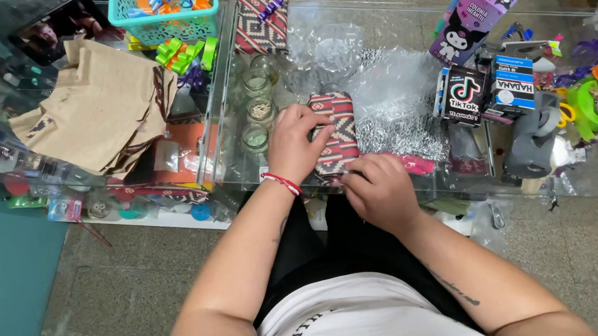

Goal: The person wraps two small items using brown paper and patterned fabric on a glass counter. They fold the paper, place the items inside, fold the fabric over, and secure each bundle with a small green clip. The wrapped bundles are placed on the counter.

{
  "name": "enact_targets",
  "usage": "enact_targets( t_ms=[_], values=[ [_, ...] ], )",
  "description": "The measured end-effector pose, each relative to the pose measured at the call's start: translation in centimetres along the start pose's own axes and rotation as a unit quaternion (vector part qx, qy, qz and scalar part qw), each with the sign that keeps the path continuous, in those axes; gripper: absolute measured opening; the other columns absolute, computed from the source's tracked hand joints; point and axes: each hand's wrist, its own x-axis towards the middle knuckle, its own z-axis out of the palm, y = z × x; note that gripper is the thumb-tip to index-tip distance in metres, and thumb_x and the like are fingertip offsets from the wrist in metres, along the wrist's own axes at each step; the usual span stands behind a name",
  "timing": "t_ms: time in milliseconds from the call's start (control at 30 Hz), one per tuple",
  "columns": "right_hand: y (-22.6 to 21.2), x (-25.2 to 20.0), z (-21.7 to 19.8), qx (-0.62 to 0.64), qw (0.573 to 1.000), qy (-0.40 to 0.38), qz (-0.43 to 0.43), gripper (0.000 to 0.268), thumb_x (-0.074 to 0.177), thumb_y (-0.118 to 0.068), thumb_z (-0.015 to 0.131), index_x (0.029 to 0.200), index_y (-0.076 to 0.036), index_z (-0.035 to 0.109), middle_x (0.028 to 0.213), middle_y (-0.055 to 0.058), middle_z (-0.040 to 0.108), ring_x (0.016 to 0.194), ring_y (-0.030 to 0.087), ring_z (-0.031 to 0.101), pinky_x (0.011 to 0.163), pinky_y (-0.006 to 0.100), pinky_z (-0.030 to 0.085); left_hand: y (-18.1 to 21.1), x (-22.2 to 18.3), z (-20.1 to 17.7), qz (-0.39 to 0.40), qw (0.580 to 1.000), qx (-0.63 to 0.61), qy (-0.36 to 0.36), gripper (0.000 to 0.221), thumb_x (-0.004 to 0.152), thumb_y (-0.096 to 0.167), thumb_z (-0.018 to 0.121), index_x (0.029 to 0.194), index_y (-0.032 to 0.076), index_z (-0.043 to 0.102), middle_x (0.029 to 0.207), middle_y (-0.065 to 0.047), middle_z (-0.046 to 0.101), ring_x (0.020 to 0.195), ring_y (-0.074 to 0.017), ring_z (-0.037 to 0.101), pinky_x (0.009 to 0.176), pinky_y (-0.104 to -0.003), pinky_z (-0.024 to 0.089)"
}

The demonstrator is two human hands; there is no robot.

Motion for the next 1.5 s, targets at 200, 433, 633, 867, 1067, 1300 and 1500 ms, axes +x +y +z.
enact_targets(
  t_ms=[200,433,633,867,1067,1300,1500],
  values=[
    [0.2,0.3,0.5,-0.006,1.0,0.002,-0.005,0.006,0.091,-0.023,0.072,0.095,-0.018,0.073,0.101,0.0,0.068,0.098,0.024,0.069,0.088,0.043,0.057,0.1,0.0,0.1,-0.007,1.0,0.024,0.007,0.009,0.086,0.028,0.082,0.093,0.025,0.077,0.092,0.0,0.063,0.092,-0.0265,0.065,0.084,-0.04,0.055],
    [1.4,0.8,0.6,-0.031,0.999,-0.001,-0.017,0.009,0.097,-0.021,0.066,0.092,-0.016,0.071,0.084,0.0,0.062,0.095,0.023,0.069,0.097,0.045,0.055,1.4,-2.6,-0.7,0.048,0.997,0.052,-0.031,0.003,0.093,0.025,0.074,0.094,0.023,0.077,0.099,0.002,0.071,0.105,-0.0249,0.068,0.09,-0.04,0.055],
    [2.8,1.6,1.7,-0.045,0.999,-0.029,-0.003,0.006,0.093,-0.023,0.07,0.095,-0.017,0.071,0.086,-0.001,0.065,0.101,0.02,0.07,0.103,0.044,0.052,1.7,-4.2,-2.3,0.119,0.989,0.064,-0.058,0.019,0.089,0.029,0.075,0.107,0.022,0.075,0.116,0.0,0.074,0.117,-0.0253,0.067,0.094,-0.041,0.054],
    [4.1,2.9,2.3,-0.046,0.996,-0.076,0.022,0.009,0.089,-0.024,0.074,0.093,-0.018,0.068,0.085,0.0,0.065,0.097,0.02,0.07,0.106,0.043,0.051,0.2,-3.4,-1.0,0.171,0.977,0.123,-0.035,0.018,0.089,0.027,0.076,0.106,0.02,0.073,0.113,0.0,0.072,0.116,-0.0243,0.067,0.092,-0.04,0.054],
    [4.5,4.1,1.5,-0.007,0.992,-0.115,0.047,0.022,0.089,-0.023,0.075,0.109,-0.017,0.069,0.086,-0.001,0.07,0.096,0.019,0.072,0.107,0.044,0.05,0.4,-2.6,-0.7,0.18,0.974,0.137,0.0,0.006,0.089,0.026,0.076,0.089,0.022,0.071,0.101,0.005,0.072,0.107,-0.0193,0.069,0.089,-0.037,0.054],
    [4.0,5.3,0.6,0.034,0.987,-0.131,0.085,0.032,0.086,-0.021,0.076,0.117,-0.017,0.07,0.083,0.0,0.073,0.092,0.021,0.073,0.106,0.045,0.05,1.0,-2.3,-0.7,0.171,0.978,0.116,0.018,0.006,0.088,0.026,0.074,0.084,0.021,0.072,0.093,0.004,0.073,0.096,-0.0191,0.071,0.086,-0.037,0.052],
    [4.7,4.9,1.2,0.04,0.983,-0.145,0.107,0.028,0.086,-0.023,0.075,0.113,-0.023,0.072,0.078,-0.003,0.07,0.088,0.02,0.072,0.107,0.042,0.051,0.9,-2.4,-0.5,0.148,0.982,0.117,0.026,0.004,0.088,0.026,0.073,0.087,0.023,0.073,0.091,0.006,0.074,0.091,-0.0185,0.071,0.085,-0.037,0.052]
  ],
)
